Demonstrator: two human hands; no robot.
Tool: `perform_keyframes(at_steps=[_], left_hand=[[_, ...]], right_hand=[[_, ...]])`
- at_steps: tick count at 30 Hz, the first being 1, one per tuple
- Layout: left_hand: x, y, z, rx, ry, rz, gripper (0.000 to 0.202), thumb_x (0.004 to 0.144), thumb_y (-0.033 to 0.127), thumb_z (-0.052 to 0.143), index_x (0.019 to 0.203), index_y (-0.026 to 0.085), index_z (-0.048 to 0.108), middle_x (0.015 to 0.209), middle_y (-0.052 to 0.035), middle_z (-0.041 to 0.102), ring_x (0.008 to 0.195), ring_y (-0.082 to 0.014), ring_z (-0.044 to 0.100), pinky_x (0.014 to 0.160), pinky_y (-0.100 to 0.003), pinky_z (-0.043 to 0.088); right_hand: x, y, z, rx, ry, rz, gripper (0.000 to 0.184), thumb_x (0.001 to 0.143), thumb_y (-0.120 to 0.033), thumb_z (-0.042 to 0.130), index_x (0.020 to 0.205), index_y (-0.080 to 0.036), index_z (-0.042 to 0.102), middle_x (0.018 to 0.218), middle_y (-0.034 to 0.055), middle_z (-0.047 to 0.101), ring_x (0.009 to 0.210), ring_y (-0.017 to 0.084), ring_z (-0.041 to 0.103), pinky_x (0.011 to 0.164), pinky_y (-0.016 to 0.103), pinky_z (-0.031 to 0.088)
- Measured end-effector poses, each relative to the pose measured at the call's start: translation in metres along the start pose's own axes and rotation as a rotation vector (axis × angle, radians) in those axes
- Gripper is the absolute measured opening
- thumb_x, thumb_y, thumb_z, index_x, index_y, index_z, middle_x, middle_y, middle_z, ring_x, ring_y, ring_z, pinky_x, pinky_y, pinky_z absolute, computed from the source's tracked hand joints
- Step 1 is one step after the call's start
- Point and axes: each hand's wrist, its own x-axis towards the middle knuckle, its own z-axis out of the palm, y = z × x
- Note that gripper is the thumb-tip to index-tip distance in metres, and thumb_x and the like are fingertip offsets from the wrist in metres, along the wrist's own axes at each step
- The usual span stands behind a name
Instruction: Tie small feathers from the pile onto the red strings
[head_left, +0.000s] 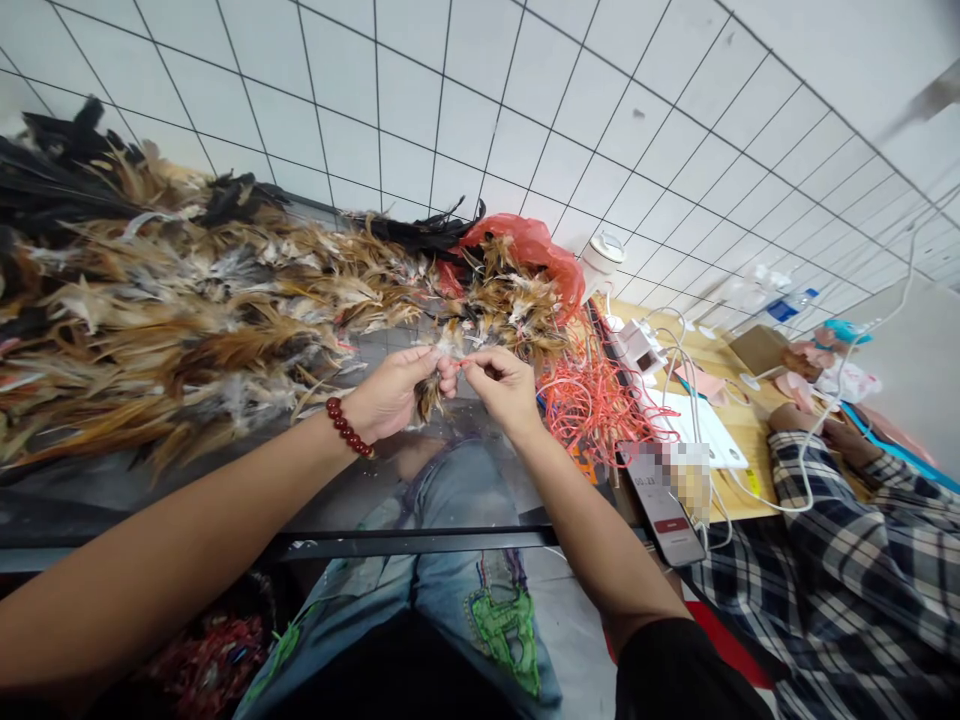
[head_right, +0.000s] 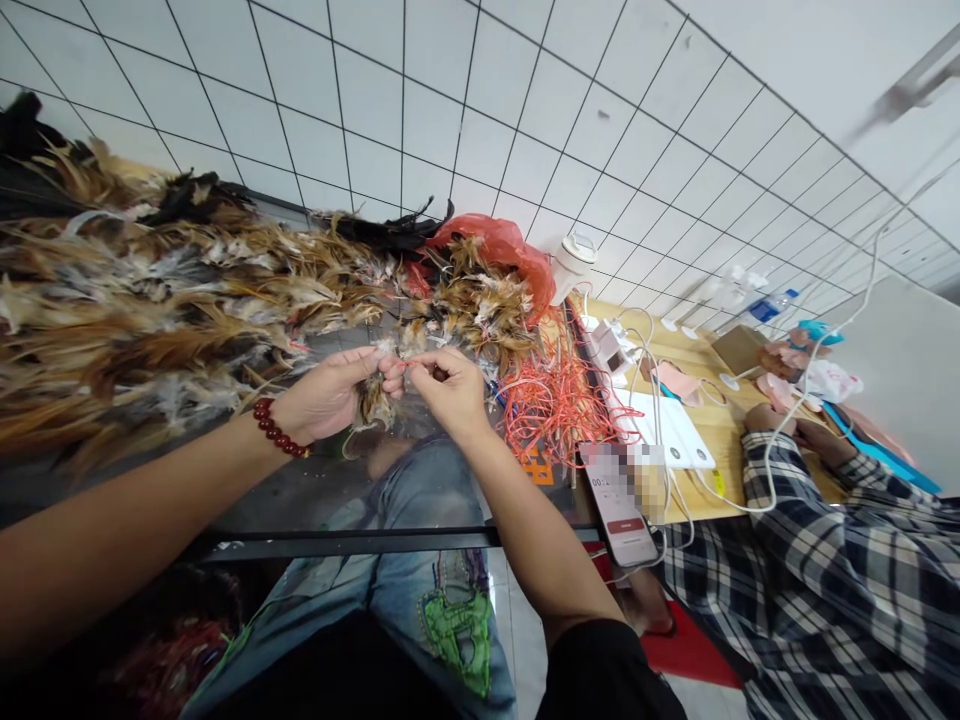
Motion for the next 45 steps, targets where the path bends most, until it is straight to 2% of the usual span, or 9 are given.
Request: perform_keyframes(at_steps=[7,11,14,18,23,27,33,39,45], left_hand=[[-0.002,0.001,0.006,-0.101,0.032,-0.009,0.023,0.078,0.023,0.069,0.062,0.013,0.055,0.063,-0.0010,0.052,0.058,-0.0100,0.050,0.060,-0.024,0.047],[-0.002,0.002,0.006,-0.161,0.051,-0.032,0.021,0.078,0.021,0.068,0.064,0.013,0.054,0.064,-0.0004,0.050,0.058,-0.0094,0.050,0.059,-0.024,0.046],[-0.001,0.003,0.006,-0.190,0.042,-0.043,0.022,0.078,0.022,0.069,0.064,0.013,0.054,0.063,0.0004,0.048,0.057,-0.0090,0.048,0.058,-0.023,0.046],[-0.002,0.002,0.004,-0.109,0.024,-0.013,0.024,0.077,0.025,0.070,0.062,0.014,0.056,0.062,-0.0009,0.051,0.058,-0.0105,0.050,0.059,-0.024,0.047],[-0.004,0.002,0.005,0.051,0.026,0.021,0.027,0.078,0.030,0.069,0.060,0.014,0.059,0.058,-0.0023,0.054,0.058,-0.0119,0.051,0.060,-0.024,0.046],[-0.004,0.001,0.009,0.133,0.045,0.088,0.028,0.077,0.031,0.069,0.057,0.014,0.060,0.057,-0.0023,0.055,0.057,-0.0118,0.051,0.060,-0.023,0.044],[-0.005,-0.002,0.011,0.248,0.141,0.162,0.025,0.079,0.028,0.066,0.057,0.015,0.063,0.058,-0.0022,0.056,0.061,-0.0123,0.052,0.066,-0.023,0.044],[-0.006,-0.004,0.010,0.229,0.055,0.062,0.026,0.076,0.033,0.069,0.060,0.015,0.061,0.058,-0.0024,0.056,0.057,-0.0127,0.051,0.060,-0.024,0.043],[-0.008,-0.003,0.014,0.096,0.032,-0.022,0.028,0.073,0.034,0.073,0.061,0.013,0.059,0.058,-0.0013,0.053,0.055,-0.0109,0.049,0.058,-0.024,0.044]], right_hand=[[0.003,0.006,0.003,0.151,0.047,0.043,0.014,0.076,-0.032,0.062,0.074,-0.019,0.069,0.071,-0.0001,0.062,0.070,0.013,0.054,0.070,0.026,0.043],[0.005,0.012,-0.002,0.147,0.086,0.105,0.019,0.079,-0.036,0.060,0.086,-0.019,0.064,0.077,-0.0004,0.061,0.064,0.011,0.049,0.064,0.024,0.042],[0.002,0.009,-0.009,-0.020,0.132,-0.053,0.017,0.081,-0.034,0.059,0.091,-0.021,0.063,0.085,0.0019,0.061,0.066,0.011,0.048,0.067,0.026,0.044],[-0.004,0.001,-0.013,-0.160,0.026,-0.304,0.014,0.084,-0.029,0.059,0.094,-0.024,0.068,0.095,0.0063,0.062,0.078,0.016,0.055,0.072,0.031,0.047],[-0.005,-0.003,-0.008,-0.229,-0.070,-0.393,0.024,0.088,-0.026,0.052,0.106,-0.028,0.068,0.100,0.0069,0.063,0.089,0.018,0.059,0.081,0.034,0.049],[-0.005,-0.006,-0.007,-0.228,-0.137,-0.420,0.023,0.090,-0.025,0.048,0.103,-0.024,0.068,0.094,0.0066,0.064,0.088,0.017,0.060,0.083,0.034,0.048],[-0.004,-0.011,-0.007,-0.076,-0.115,-0.203,0.016,0.086,-0.035,0.057,0.081,-0.022,0.064,0.079,0.0023,0.063,0.073,0.014,0.056,0.071,0.029,0.047],[-0.002,-0.001,0.001,0.284,-0.174,0.095,0.031,0.082,-0.053,0.055,0.078,-0.022,0.053,0.071,-0.0002,0.057,0.071,0.015,0.055,0.070,0.028,0.047],[0.005,0.007,0.002,0.390,-0.032,0.140,0.028,0.075,-0.048,0.060,0.072,-0.022,0.049,0.066,-0.0029,0.045,0.062,0.012,0.042,0.064,0.025,0.041]])
